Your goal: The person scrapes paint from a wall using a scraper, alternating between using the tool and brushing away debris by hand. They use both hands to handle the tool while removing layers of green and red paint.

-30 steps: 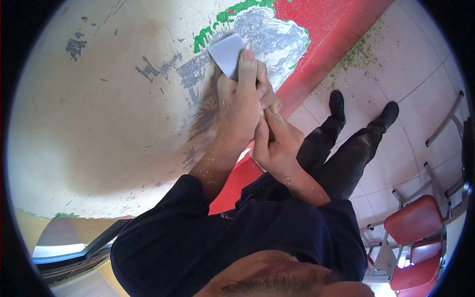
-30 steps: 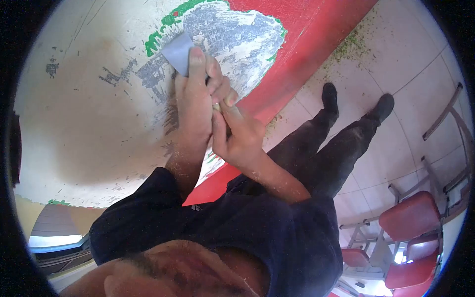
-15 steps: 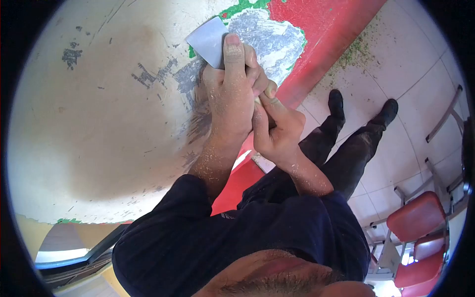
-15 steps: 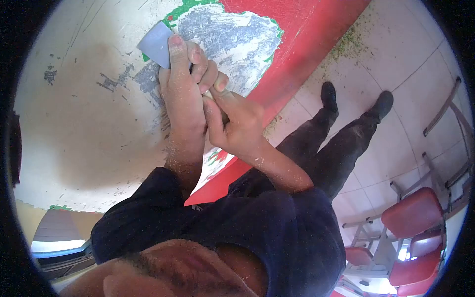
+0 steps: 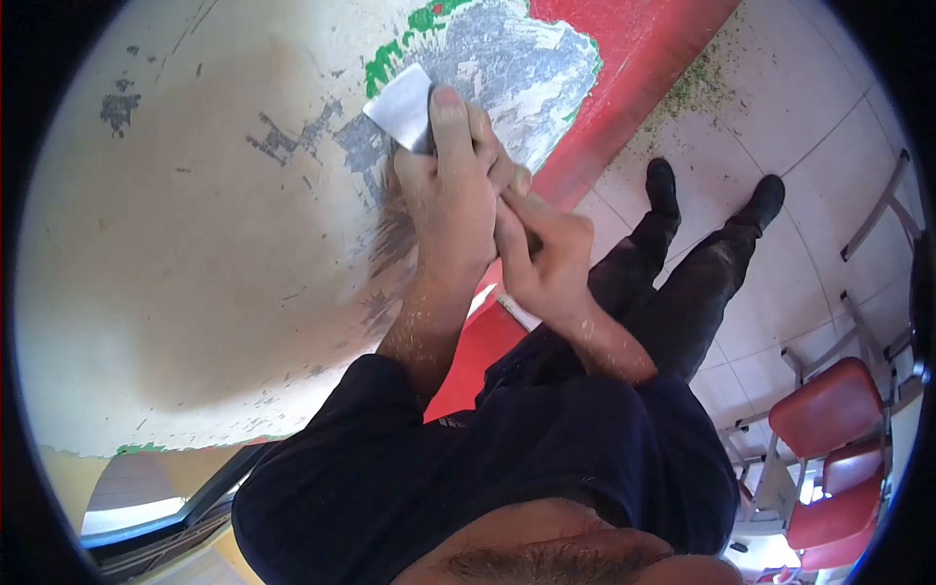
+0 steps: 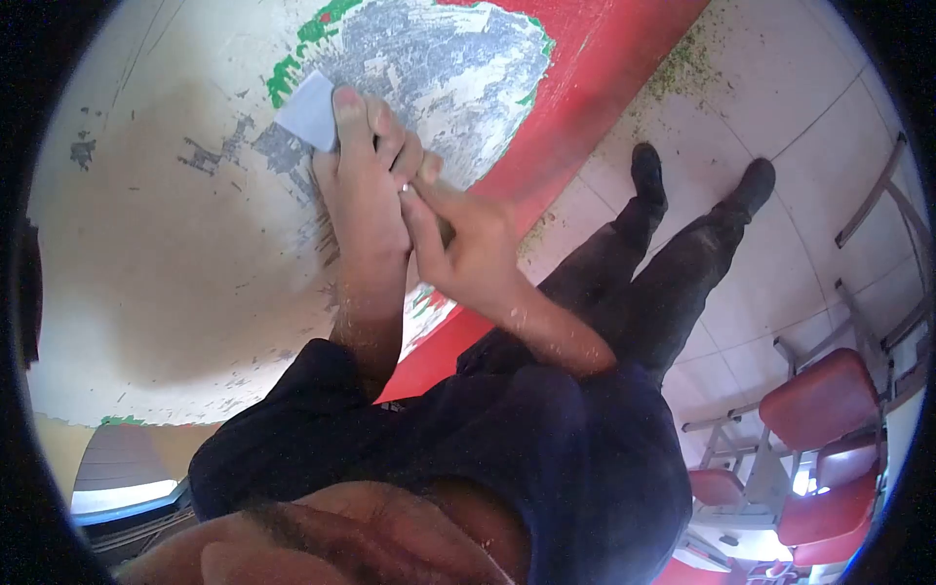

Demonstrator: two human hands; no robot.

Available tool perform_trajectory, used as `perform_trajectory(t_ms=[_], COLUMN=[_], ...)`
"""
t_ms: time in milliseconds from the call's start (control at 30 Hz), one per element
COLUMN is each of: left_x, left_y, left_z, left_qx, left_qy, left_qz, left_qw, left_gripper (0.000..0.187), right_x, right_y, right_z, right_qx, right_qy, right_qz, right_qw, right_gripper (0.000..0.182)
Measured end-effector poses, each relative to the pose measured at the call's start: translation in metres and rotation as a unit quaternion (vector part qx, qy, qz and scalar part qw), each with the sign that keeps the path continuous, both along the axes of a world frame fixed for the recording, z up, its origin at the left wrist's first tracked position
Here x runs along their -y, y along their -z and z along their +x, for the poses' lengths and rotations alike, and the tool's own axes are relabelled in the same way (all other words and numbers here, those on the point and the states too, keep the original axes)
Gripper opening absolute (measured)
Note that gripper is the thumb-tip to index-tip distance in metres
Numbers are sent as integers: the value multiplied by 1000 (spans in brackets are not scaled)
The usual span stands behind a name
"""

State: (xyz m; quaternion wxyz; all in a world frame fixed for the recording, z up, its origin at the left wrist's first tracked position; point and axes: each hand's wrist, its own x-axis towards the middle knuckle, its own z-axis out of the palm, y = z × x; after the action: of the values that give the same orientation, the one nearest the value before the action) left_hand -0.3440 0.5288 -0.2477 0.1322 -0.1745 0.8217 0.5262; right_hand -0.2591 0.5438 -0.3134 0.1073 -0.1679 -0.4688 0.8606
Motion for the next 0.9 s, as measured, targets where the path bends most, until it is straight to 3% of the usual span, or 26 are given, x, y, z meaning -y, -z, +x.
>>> perform_trajectory(t_ms=[167, 267, 300, 400, 467, 533, 600, 633, 667, 733, 833, 900], left_x=[-5, -9, -10, -2, 9, 9, 0, 8, 11, 6, -9, 28], left_y=[-7, 2, 3, -5, 4, -1, -17, -22, -32, -43, -21, 35], left_z=[6, -1, -3, 9, 13, 2, 2, -2, -4, -13, -14, -26], left_qx=[15, -21, -13, 16, 5, -18, -88, -200, -314, -523, -324, -307], left_qy=[-30, -35, -29, -31, -16, 83, 206, 334, 381, 418, 338, 445], left_qz=[17, 27, 39, 45, 62, 60, 10, -151, -265, -460, -775, -778], left_qw=[999, 999, 999, 998, 998, 995, 975, 908, 828, 583, 425, 320], left_gripper=[39, 38, 38, 37, 37, 36, 40, 50, 52, 57, 68, 75], right_x=[-3, -6, 1, -1, -1, -15, -38, -53, -69, -97, -141, -173], right_y=[-8, 6, 8, 7, 9, 15, 17, 27, 34, 42, 98, 115], right_z=[7, -3, -3, 13, 11, 0, -3, -1, 4, 18, 57, 80], right_qx=[23, 43, 13, 9, -3, -17, -41, -62, -84, 75, 264, 314], right_qy=[-16, -62, -8, -39, -75, -98, -88, -80, -72, 9, 76, 104], right_qz=[-81, -86, -49, -61, -172, -248, -239, -238, -234, -278, -219, -189], right_qw=[996, 993, 999, 997, 982, 964, 966, 966, 966, 958, 936, 924], right_gripper=[16, 16, 16, 16, 16, 16, 21, 23, 25, 28, 27, 28])
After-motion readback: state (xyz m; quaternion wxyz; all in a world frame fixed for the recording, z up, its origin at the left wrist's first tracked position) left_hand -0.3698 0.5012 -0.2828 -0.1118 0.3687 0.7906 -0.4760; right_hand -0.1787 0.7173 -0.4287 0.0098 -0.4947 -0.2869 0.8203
